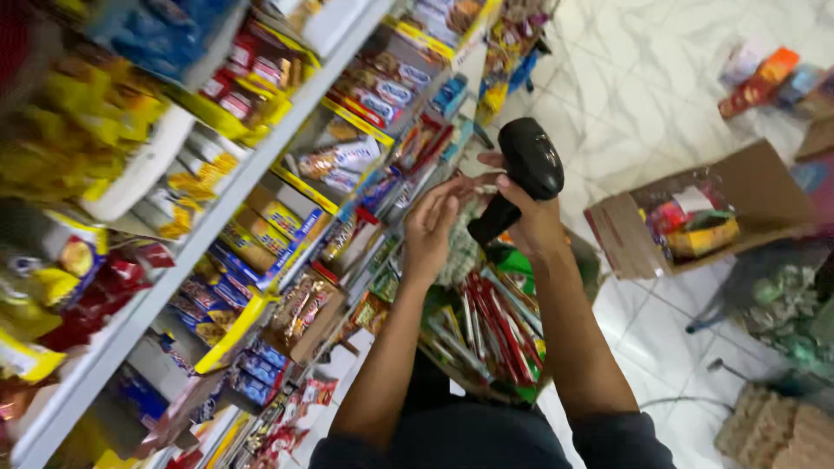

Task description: The person uses a handheld scanner to scan barcodes on various snack packages, including chocolate bars and packets from a cardboard box, while standing in a store aisle.

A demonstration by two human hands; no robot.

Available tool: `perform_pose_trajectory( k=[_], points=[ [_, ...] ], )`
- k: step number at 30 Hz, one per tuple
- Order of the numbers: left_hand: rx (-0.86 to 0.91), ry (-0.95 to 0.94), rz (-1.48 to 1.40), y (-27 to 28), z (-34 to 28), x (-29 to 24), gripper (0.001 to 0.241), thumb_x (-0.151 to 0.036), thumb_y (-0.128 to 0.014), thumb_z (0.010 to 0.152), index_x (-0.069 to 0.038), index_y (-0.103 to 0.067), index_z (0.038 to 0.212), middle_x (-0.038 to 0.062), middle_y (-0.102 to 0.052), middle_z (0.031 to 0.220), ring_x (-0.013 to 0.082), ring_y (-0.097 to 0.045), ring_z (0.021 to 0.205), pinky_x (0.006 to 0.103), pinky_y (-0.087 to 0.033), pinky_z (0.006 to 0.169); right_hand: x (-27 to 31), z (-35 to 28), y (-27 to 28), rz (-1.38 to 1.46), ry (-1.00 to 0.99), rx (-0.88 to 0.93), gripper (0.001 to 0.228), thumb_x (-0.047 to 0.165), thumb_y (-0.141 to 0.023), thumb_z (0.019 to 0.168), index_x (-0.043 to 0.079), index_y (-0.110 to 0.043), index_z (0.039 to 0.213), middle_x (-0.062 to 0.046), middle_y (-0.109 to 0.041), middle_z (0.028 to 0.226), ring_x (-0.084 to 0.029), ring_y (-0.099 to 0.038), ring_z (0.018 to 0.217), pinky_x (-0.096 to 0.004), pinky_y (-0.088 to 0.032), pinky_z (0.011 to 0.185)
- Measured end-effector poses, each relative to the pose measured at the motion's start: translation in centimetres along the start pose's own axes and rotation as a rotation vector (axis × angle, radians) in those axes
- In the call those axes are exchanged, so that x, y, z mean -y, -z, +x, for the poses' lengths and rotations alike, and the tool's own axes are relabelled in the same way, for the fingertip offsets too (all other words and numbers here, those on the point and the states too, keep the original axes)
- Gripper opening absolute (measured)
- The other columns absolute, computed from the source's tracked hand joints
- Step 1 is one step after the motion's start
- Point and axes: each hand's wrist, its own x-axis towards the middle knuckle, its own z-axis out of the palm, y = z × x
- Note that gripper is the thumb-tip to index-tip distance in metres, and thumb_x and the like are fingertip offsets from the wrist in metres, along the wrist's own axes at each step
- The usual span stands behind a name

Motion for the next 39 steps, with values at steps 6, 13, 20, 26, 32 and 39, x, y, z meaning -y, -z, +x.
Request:
perform_pose_trajectory(
  k=[6,13,20,26,32,39],
  points=[
    [0.050,0.139,0.565,2.0,-12.5,8.1,0.043,-0.036,-0.060,0.104,-0.006,-0.062,0.135,0.013,-0.070,0.132,0.0280,-0.066,0.125,0.0398,-0.050,0.105,-1.3,-10.4,8.5,-0.009,-0.192,-0.193,0.052,0.009,-0.068,0.092,0.004,-0.052,0.141,-0.016,-0.068,0.126,-0.025,-0.070,0.098,-0.040,-0.059,0.078],
    [0.237,0.143,0.851,2.0,-20.6,9.5,0.042,-0.024,-0.066,0.099,-0.007,-0.060,0.137,0.019,-0.059,0.139,0.0397,-0.053,0.131,0.0470,-0.043,0.109,-4.3,-18.5,14.4,-0.150,-0.402,-0.406,0.043,0.010,-0.069,0.095,-0.001,-0.057,0.135,-0.016,-0.072,0.116,-0.024,-0.071,0.091,-0.036,-0.058,0.075],
    [0.305,0.241,0.913,-0.7,-20.5,9.8,0.044,-0.022,-0.068,0.097,-0.012,-0.059,0.138,0.012,-0.064,0.116,0.0315,-0.064,0.105,0.0453,-0.051,0.090,-5.2,-20.9,14.2,-0.447,-0.490,-0.261,0.031,0.010,-0.074,0.094,-0.002,-0.065,0.121,-0.012,-0.071,0.103,-0.019,-0.068,0.086,-0.033,-0.057,0.073],
    [0.287,0.175,0.846,-3.2,-21.3,9.2,0.045,-0.019,-0.069,0.096,-0.012,-0.058,0.139,0.015,-0.062,0.121,0.0343,-0.063,0.107,0.0433,-0.052,0.090,-4.3,-21.7,13.5,-1.015,-0.391,-0.197,0.042,0.014,-0.081,0.081,0.000,-0.064,0.116,-0.016,-0.070,0.104,-0.026,-0.067,0.092,-0.036,-0.052,0.082],
    [0.267,0.154,0.848,-4.3,-23.7,9.8,0.049,-0.019,-0.070,0.093,-0.010,-0.058,0.139,0.018,-0.058,0.128,0.0375,-0.060,0.115,0.0447,-0.051,0.096,-4.8,-21.8,14.4,-1.198,-0.140,0.100,0.041,0.018,-0.083,0.077,0.008,-0.070,0.115,-0.017,-0.068,0.115,-0.036,-0.065,0.107,-0.043,-0.051,0.094],
    [0.229,0.152,0.840,-4.4,-25.3,10.6,0.050,-0.019,-0.071,0.091,-0.006,-0.058,0.138,0.019,-0.057,0.129,0.0383,-0.059,0.119,0.0445,-0.051,0.099,-6.4,-23.3,14.4,-1.339,-0.195,0.059,0.045,0.024,-0.089,0.074,0.009,-0.073,0.113,-0.022,-0.059,0.122,-0.040,-0.055,0.119,-0.047,-0.049,0.100]
  ],
)
